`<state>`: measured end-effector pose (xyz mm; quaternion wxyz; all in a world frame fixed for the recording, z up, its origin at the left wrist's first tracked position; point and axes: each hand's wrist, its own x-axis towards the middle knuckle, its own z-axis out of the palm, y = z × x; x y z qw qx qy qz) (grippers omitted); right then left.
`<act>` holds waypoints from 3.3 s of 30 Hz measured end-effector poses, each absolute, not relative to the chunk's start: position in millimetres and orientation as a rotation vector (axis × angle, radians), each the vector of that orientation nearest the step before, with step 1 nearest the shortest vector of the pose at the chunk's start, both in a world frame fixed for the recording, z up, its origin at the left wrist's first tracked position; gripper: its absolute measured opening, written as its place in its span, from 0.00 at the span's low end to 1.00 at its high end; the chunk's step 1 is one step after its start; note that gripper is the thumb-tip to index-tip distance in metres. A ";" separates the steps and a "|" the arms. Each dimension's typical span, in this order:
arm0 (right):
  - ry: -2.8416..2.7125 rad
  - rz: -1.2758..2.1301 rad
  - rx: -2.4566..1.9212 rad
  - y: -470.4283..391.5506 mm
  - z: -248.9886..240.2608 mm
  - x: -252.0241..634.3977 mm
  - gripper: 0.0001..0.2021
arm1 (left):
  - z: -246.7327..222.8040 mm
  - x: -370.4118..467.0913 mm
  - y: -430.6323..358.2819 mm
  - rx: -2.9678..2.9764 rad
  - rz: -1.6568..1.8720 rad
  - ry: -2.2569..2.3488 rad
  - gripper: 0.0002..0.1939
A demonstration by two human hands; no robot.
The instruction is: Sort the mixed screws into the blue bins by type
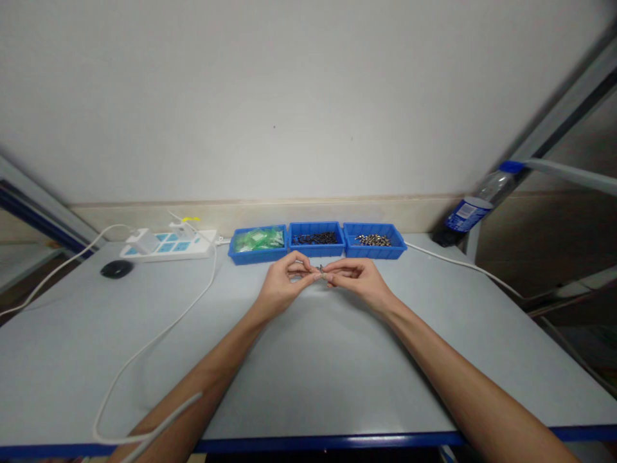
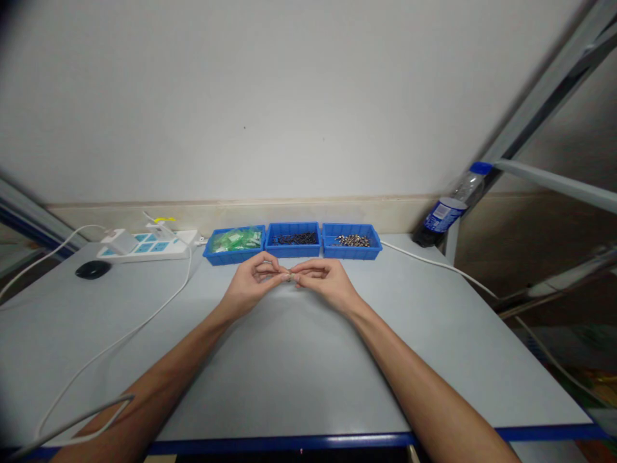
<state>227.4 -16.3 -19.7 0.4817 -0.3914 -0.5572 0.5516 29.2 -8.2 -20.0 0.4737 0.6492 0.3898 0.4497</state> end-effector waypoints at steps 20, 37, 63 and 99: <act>-1.301 1.416 -0.917 -15.8 -22.9 228.1 0.12 | -19.5 29.4 -8.7 1.466 1.130 0.909 0.17; -0.885 1.109 -0.943 -7.4 -8.4 239.5 0.08 | -35.5 15.5 -2.6 2.564 0.976 1.053 0.13; -0.829 0.954 -1.079 -4.8 -9.3 242.4 0.10 | -26.2 16.9 -10.0 3.026 0.498 1.139 0.09; -1.431 1.292 -0.910 -22.1 -5.7 228.9 0.16 | -20.8 26.9 -9.6 1.498 1.131 0.939 0.19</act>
